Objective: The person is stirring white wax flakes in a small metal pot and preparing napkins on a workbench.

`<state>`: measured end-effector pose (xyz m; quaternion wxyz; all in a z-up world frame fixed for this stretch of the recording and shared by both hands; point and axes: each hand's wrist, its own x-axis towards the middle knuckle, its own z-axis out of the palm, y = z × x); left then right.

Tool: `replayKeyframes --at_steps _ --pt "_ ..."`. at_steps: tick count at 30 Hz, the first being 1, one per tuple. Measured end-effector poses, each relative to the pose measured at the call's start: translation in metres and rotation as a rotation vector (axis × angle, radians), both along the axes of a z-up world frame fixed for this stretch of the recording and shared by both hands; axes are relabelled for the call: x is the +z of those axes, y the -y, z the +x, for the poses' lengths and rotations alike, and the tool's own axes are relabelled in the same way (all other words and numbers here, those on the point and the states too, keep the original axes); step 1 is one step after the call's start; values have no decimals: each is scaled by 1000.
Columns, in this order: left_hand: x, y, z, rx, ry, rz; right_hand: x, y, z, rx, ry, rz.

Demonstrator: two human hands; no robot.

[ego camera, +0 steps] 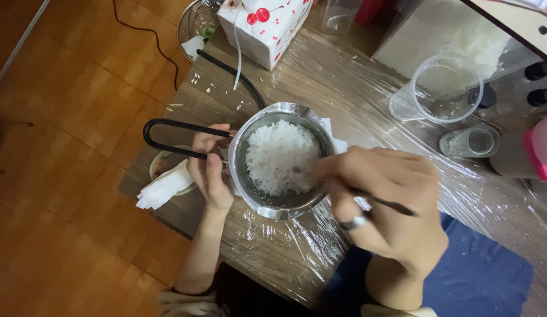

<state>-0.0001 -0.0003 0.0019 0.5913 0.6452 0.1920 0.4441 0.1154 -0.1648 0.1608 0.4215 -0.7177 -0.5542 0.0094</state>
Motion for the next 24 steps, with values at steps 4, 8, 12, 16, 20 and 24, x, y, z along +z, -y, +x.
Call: replayKeyframes --at_steps 4,8,12,16,20,24 --pt "4 1 0 1 6 -14 0 1 -2 -144 49 -19" --pt "3 0 0 -2 12 -23 -3 -3 1 -45 51 -157" --pt "2 0 -1 -28 19 -44 3 1 -5 -144 47 -42" --pt "0 -1 0 -18 16 -29 2 -1 -5 -165 38 -68" --pt "-2 -1 0 -27 44 -28 0 -8 -1 -53 47 -177" --pt "-2 -1 0 -18 36 -34 4 -4 -4 -73 40 -31"
